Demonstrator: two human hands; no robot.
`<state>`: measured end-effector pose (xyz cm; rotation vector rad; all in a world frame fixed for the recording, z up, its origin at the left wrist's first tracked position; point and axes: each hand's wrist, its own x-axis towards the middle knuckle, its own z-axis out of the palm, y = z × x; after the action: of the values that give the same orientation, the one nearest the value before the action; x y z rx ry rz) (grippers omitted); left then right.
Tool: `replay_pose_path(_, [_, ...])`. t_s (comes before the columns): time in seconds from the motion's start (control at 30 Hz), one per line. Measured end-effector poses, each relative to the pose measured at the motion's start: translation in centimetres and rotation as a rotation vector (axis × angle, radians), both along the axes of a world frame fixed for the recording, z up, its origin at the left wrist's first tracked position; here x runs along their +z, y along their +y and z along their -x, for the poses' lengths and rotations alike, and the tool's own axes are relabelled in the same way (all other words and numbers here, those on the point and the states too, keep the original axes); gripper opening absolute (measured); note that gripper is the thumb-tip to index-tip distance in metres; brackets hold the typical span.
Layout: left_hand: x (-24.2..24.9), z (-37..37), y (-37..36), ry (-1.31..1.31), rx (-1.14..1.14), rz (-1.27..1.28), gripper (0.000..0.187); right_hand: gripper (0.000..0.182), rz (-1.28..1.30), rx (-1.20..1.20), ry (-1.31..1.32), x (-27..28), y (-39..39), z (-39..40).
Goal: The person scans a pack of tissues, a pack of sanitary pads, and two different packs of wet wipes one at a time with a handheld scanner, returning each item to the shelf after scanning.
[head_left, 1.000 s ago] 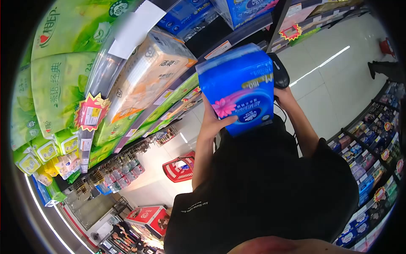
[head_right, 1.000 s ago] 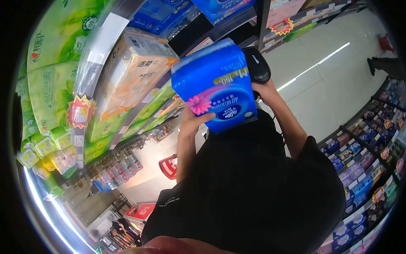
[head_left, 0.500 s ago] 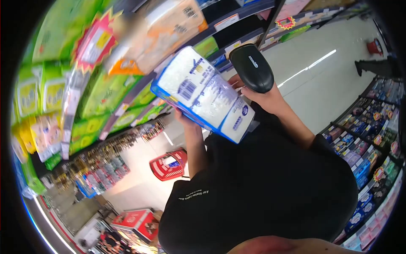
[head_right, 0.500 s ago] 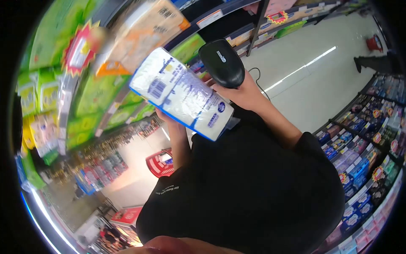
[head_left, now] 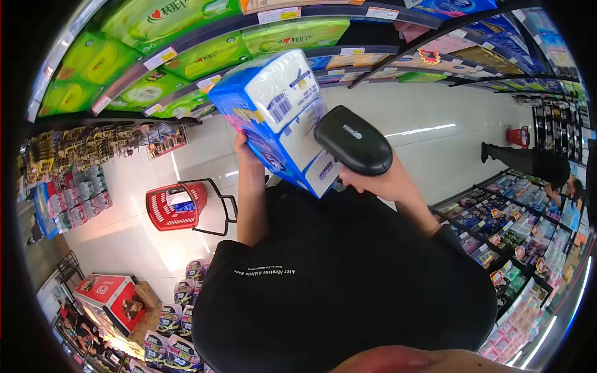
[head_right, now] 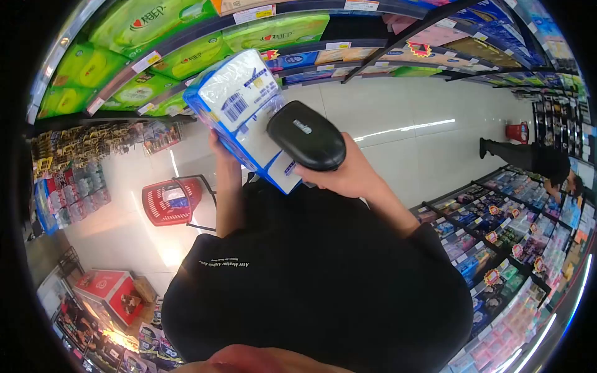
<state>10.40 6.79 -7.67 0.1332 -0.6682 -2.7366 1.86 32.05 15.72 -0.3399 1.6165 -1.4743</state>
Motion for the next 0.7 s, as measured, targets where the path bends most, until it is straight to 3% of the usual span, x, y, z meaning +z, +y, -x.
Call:
replay_pose_path(0.1, [-0.6, -1.6, -0.6, 0.027, -0.039, -0.012, 0.089, 0.031, 0.116, -0.044, 0.012, -0.1, -1.0, -2.1])
replay_pose_path(0.37, [0.3, -4.2, -0.1, 0.007, -0.012, -0.019, 0.087, 0.035, 0.128, 0.08, -0.01, 0.6, -1.3, -5.1])
replay_pose_path(0.5, [-0.4, -4.8, -0.8, 0.159, -0.204, -0.114, 0.083, 0.037, 0.101, 0.085, -0.022, 0.3, -1.3, -6.0])
replay_pose_path(0.7, [1.2, -5.2, -0.3, 0.029, -0.149, -0.084, 0.081, 0.038, 0.17, 0.023, 0.014, 0.1, -1.2, -6.4])
